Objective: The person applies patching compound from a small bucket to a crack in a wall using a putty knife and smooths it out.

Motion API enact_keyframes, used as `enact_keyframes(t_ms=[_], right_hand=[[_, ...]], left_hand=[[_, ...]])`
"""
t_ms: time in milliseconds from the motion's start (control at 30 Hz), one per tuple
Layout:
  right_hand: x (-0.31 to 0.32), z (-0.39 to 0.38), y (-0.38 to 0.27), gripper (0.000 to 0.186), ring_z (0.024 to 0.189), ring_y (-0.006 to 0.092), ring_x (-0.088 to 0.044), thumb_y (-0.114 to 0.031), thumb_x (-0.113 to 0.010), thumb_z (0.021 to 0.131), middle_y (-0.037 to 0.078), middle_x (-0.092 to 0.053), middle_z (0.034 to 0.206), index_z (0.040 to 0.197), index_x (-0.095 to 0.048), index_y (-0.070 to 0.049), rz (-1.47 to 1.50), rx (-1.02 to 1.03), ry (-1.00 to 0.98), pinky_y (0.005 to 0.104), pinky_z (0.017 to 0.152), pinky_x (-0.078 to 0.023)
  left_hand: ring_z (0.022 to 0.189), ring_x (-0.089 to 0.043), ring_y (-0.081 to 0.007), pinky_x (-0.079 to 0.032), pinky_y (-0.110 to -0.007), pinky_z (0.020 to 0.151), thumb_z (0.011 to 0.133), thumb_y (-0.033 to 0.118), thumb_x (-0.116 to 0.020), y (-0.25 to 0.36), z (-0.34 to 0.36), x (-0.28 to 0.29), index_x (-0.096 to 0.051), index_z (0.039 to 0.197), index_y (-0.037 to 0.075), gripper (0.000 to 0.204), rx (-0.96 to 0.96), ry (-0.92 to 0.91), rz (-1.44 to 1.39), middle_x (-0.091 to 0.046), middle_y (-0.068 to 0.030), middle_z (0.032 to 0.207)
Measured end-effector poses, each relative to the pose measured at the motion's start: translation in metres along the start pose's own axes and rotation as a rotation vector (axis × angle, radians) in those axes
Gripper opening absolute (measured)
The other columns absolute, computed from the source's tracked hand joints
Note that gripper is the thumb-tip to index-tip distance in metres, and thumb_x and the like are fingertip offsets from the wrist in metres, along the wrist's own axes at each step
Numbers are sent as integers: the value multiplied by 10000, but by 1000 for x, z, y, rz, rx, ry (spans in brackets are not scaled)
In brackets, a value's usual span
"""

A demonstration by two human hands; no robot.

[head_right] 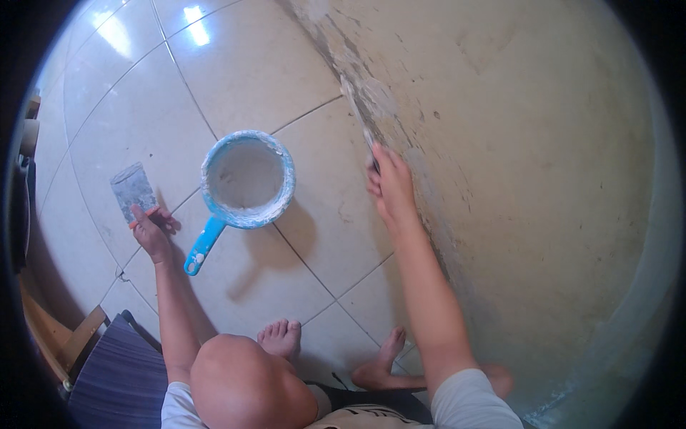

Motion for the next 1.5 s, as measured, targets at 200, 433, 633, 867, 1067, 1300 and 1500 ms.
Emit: enact_keyframes(t_ms=[200,433,633,867,1067,1300,1500], right_hand=[[-30,72,-14,203,480,56,-354,-208,-655,947,27,-526,755,992,-510,-72,355,-17,73,203,409,-262],[17,61,-18,211,475,62,-348,-167,-644,947,50,-505,738,1007,-488,-39,549,-32,64,207,396,-255],[27,-9,-5,194,476,55,-337,-191,-624,963,32,-499,734,971,-490,-51,458,5,88,215,398,-251],[-16,69,-21,207,472,66,-335,-204,-639,956,30,-504,729,929,-500,-53,303,-63,12,227,403,-250],[12,61,-14,213,474,66,-336,-222,-628,966,23,-487,717,938,-502,-52,358,19,71,224,400,-245],[13,-9,-5,214,480,62,-330,-250,-599,982,0,-464,706,955,-513,-55,226,10,25,219,406,-243],[-30,67,-38,206,481,69,-332,-239,-594,983,1,-464,710,983,-475,-70,331,-46,38,220,402,-235]], left_hand=[[456,-561,-156,-402,-256,400,1015,541,-431,-5,1,-1,-625,783,4,616,17,-24,7,-615,-84,619],[486,-572,-129,-396,-237,422,1024,538,-410,-8,4,4,-643,790,-11,640,16,-52,44,-633,-79,634],[486,-582,-133,-385,-232,407,1023,537,-413,-6,5,3,-641,794,-11,636,-5,-54,70,-629,-77,630],[450,-578,-141,-360,-241,364,1018,541,-424,-4,0,-8,-638,795,-22,643,-23,-40,83,-616,-69,610],[456,-577,-133,-362,-239,370,1018,540,-424,-2,0,-1,-643,790,-24,646,-17,-67,88,-612,-64,611],[458,-570,-121,-362,-236,384,1015,544,-432,4,-2,-4,-650,795,-20,644,1,-33,126,-611,-58,604],[447,-567,-130,-359,-232,374,1009,555,-439,-4,0,-11,-642,815,-14,634,-7,-58,99,-616,-70,613]])
Point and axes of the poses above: each hand's wrist, its own z-axis towards the middle knuckle, its own x-axis out of the back of the hand, y = z × x, the point moved 1 cm from there along z, towards the middle knuckle
